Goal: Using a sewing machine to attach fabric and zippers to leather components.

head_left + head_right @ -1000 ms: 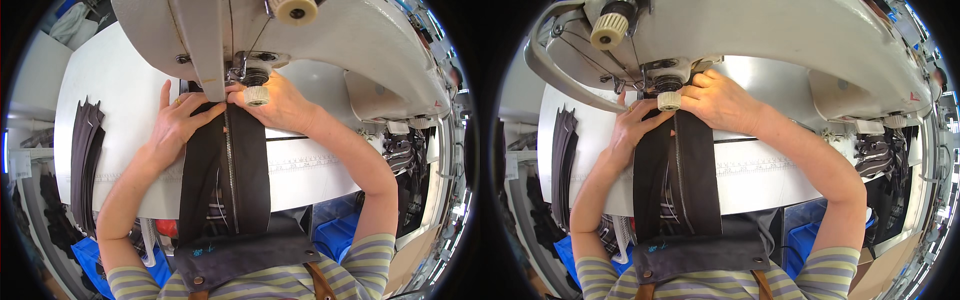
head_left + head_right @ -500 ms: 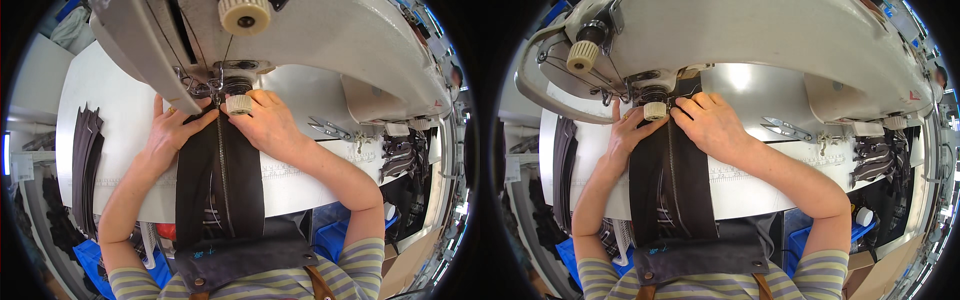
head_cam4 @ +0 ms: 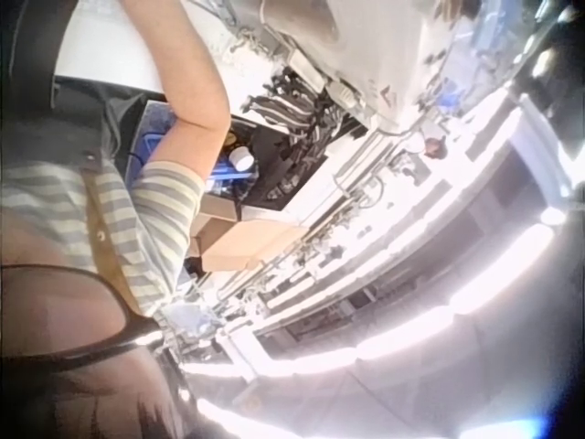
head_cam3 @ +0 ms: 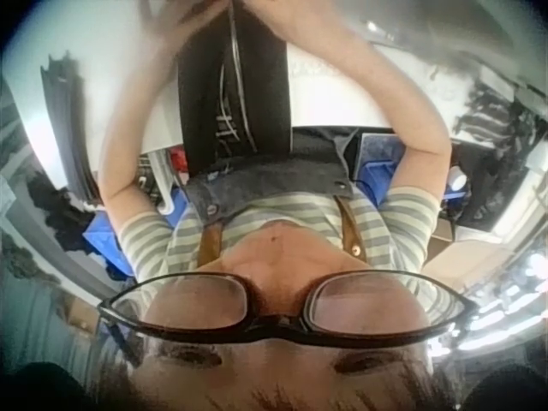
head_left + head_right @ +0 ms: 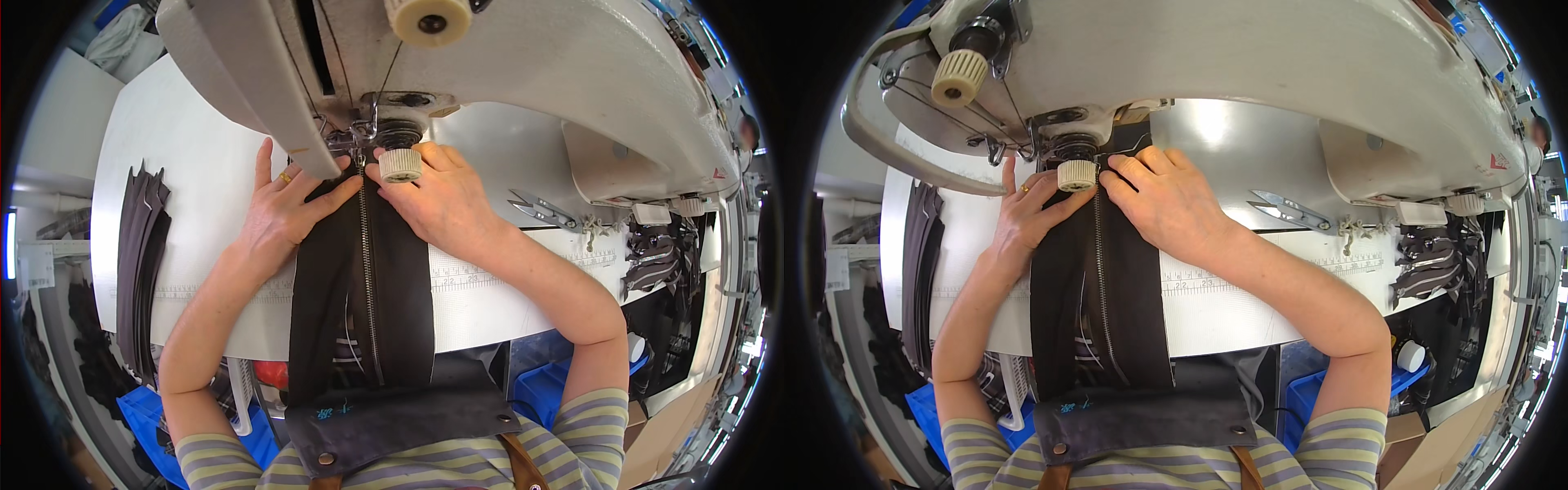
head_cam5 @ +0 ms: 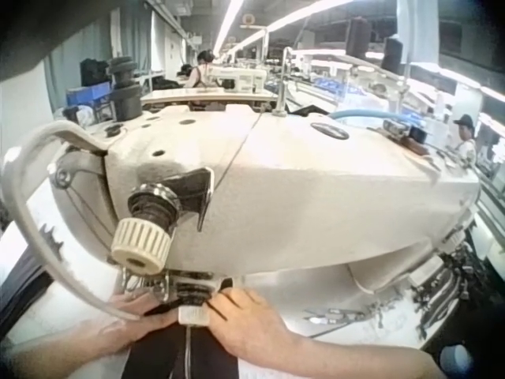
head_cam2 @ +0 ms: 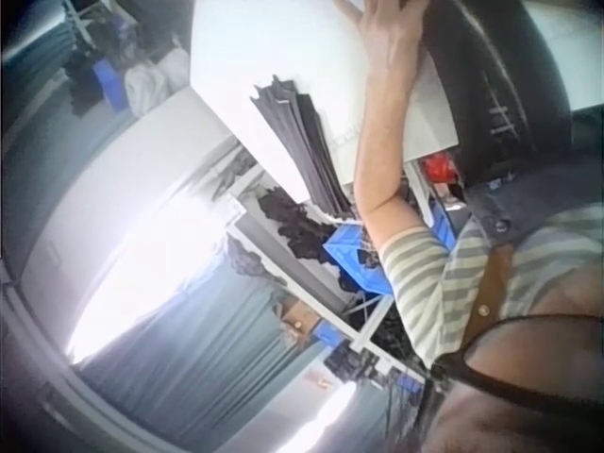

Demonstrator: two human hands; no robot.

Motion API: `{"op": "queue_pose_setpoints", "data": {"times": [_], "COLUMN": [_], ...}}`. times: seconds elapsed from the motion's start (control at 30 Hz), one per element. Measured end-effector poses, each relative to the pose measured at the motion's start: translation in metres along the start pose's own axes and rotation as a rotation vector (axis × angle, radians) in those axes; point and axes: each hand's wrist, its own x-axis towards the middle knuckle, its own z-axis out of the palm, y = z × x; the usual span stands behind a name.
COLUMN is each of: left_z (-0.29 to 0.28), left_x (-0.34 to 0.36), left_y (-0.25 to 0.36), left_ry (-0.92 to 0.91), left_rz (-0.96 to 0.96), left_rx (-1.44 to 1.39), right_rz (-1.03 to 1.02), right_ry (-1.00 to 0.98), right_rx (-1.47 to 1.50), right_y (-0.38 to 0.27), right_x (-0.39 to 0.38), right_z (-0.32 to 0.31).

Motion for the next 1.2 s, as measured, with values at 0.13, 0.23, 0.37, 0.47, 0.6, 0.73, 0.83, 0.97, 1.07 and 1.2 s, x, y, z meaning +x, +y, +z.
{"op": "queue_pose_setpoints", "data": {"times": [0.13, 0.23, 0.37, 0.47, 0.6, 0.73, 0.83, 0.97, 1.07, 1.2], "left_z": [-0.001, 0.000, -0.003, -0.012, -0.007, -0.004, -0.001, -0.001, -0.001, -0.006], "left_x": [0.000, -0.001, -0.004, 0.002, -0.002, -0.006, -0.006, -0.006, -0.007, -0.008], "left_y": [0.001, 0.000, 0.001, 0.007, 0.005, 0.004, 0.005, 0.005, 0.005, 0.009], "left_ry": [0.013, 0.005, -0.022, -0.068, -0.079, -0.033, -0.008, 0.004, 0.007, -0.062], "left_rz": [0.012, 0.014, -0.018, -0.039, -0.058, -0.057, -0.032, -0.023, -0.031, -0.081], "left_rx": [0.014, 0.010, -0.023, -0.101, -0.169, -0.180, -0.121, -0.102, -0.100, -0.048], "right_rz": [-0.001, -0.010, 0.007, 0.021, 0.035, 0.052, 0.074, 0.075, 0.079, 0.121], "right_ry": [-0.002, -0.003, -0.023, -0.064, -0.109, -0.157, -0.174, -0.181, -0.203, -0.269], "right_rx": [0.009, 0.009, 0.044, -0.015, 0.001, 0.000, 0.003, 0.015, 0.010, 0.019], "right_y": [0.000, 0.000, 0.002, 0.004, 0.008, 0.005, 0.005, 0.007, 0.007, 0.007], "right_x": [0.000, 0.000, 0.000, 0.004, 0.002, 0.003, 0.002, 0.002, 0.003, 0.003], "right_z": [-0.001, 0.000, 0.003, -0.001, 0.005, 0.004, 0.003, 0.003, 0.002, -0.002]}}
